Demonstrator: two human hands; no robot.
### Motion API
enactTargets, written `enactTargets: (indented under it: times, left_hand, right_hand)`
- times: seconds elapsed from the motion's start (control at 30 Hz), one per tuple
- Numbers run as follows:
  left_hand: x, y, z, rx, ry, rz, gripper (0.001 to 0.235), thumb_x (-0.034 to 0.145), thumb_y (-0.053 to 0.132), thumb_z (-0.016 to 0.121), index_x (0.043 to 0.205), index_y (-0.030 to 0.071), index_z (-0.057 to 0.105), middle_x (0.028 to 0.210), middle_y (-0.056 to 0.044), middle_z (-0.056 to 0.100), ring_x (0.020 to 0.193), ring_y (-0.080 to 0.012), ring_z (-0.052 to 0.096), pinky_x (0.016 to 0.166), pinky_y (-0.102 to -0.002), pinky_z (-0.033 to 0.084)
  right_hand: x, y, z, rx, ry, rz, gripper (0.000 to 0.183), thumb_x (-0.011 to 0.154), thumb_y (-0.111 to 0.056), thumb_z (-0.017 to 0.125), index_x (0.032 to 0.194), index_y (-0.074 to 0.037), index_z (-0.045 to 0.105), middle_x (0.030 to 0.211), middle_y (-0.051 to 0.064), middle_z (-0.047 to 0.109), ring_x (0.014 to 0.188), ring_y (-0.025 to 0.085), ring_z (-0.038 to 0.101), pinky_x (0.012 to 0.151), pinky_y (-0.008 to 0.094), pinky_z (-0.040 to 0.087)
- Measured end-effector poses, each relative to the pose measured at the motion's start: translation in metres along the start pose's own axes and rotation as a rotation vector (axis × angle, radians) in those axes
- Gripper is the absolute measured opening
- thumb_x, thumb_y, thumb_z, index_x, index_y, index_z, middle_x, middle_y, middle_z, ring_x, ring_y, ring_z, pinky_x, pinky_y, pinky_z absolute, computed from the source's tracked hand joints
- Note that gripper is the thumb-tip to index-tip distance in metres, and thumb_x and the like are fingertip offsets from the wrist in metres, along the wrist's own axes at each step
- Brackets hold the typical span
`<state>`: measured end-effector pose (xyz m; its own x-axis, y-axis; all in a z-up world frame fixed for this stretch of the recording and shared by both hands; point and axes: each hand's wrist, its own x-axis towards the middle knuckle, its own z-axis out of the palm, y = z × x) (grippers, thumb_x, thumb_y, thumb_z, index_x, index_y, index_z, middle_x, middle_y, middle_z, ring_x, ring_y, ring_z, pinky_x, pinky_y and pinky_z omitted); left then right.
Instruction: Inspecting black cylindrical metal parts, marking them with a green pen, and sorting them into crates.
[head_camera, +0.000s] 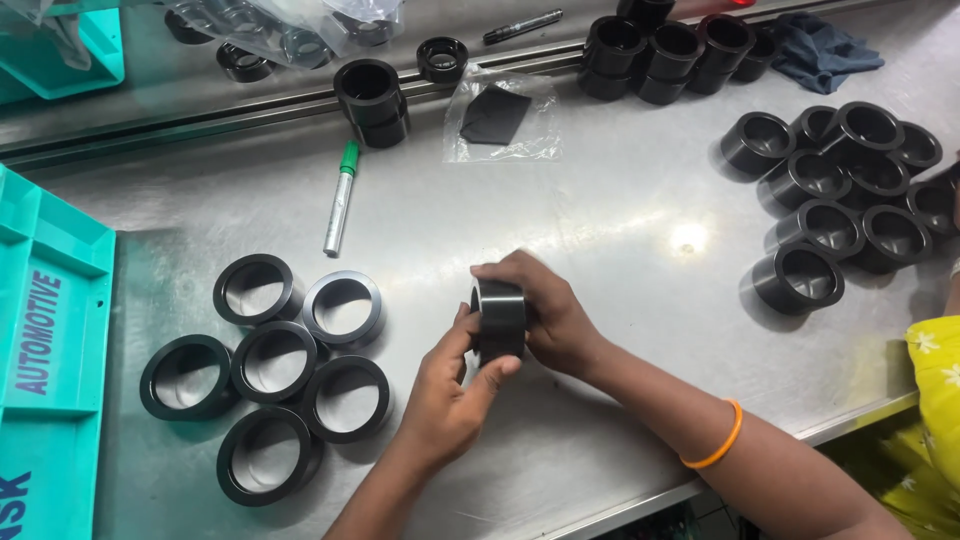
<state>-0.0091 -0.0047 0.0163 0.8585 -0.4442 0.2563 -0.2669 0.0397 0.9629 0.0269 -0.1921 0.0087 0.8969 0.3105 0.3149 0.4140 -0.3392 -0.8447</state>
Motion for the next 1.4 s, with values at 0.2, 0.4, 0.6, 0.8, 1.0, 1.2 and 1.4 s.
enactTargets:
  times: [0.2,0.4,0.6,0.8,1.0,1.2,1.4]
  left_hand:
    - [-0.003,-0.001,-0.001,0.144,0.027,0.136,0.032,0.098,0.018,0.069,0.123,-0.001,0.062,0.112,-0.015,0.074,0.124,-0.0259,0.067,0.13,-0.047,0.023]
    - [0.0,-0.021,-0.003,-0.366,0.081,-0.208,0.032,0.098,0.018,0.067,0.125,0.001,0.059,0.111,-0.01,0.068,0.108,-0.0192,0.064,0.104,-0.039,0.048]
    - [0.005,-0.041,-0.014,-1.051,0.328,-0.405,0.042,0.108,0.041,0.041,0.123,0.004,0.056,0.106,-0.009,0.064,0.105,-0.0207,0.066,0.1,-0.041,0.052]
    - [0.01,-0.01,-0.019,-1.038,0.345,-0.455,0.078,0.097,0.072,0.018,0.139,0.012,0.046,0.128,-0.014,0.065,0.105,-0.0219,0.064,0.088,-0.042,0.049]
    - [0.007,-0.024,-0.024,-1.13,0.312,-0.42,0.082,0.096,0.071,0.024,0.152,0.012,0.037,0.148,-0.019,0.055,0.123,-0.0311,0.064,0.108,-0.044,0.05]
    - [0.005,-0.021,-0.031,-0.96,0.208,-0.315,0.094,0.088,0.044,0.062,0.159,0.022,0.005,0.154,-0.025,0.046,0.122,-0.0318,0.065,0.105,-0.043,0.05]
    - [0.008,-0.014,-0.027,-0.455,0.183,-0.151,0.13,0.073,0.031,0.081,0.157,0.024,-0.018,0.152,-0.018,0.035,0.106,-0.0358,0.068,0.089,-0.047,0.059]
  right_hand:
    - [-0.007,0.031,-0.002,0.33,-0.256,0.334,0.018,0.099,-0.014,0.061,0.115,-0.007,0.069,0.101,0.005,0.073,0.092,0.017,0.071,0.08,0.033,0.059]
    - [0.0,0.007,-0.001,-0.206,0.118,-0.107,0.032,0.1,-0.013,0.061,0.132,-0.01,0.064,0.111,0.007,0.068,0.098,0.018,0.072,0.082,0.03,0.061]
    - [-0.003,-0.007,0.012,0.591,-0.057,0.606,0.065,0.098,-0.025,0.068,0.157,-0.014,0.043,0.114,0.014,0.069,0.072,0.021,0.062,0.049,0.027,0.048]
    - [-0.017,-0.01,0.013,-0.264,-0.187,-0.306,0.064,0.097,-0.018,0.072,0.156,-0.024,0.048,0.134,0.008,0.062,0.11,0.018,0.069,0.092,0.027,0.062]
    - [-0.01,0.009,0.0,-0.448,-0.022,-0.239,0.039,0.099,-0.051,0.055,0.129,-0.035,0.075,0.147,0.003,0.06,0.13,0.028,0.043,0.118,0.049,0.038]
    - [-0.023,-0.011,0.017,-0.268,-0.209,-0.394,0.084,0.099,-0.085,0.027,0.136,-0.026,0.074,0.171,0.014,0.016,0.159,0.04,0.007,0.132,0.059,0.014]
    - [-0.002,0.094,-0.076,-0.072,-0.211,-0.072,0.065,0.099,-0.077,0.039,0.094,-0.023,0.075,0.168,0.015,0.044,0.159,0.037,0.025,0.125,0.061,0.019]
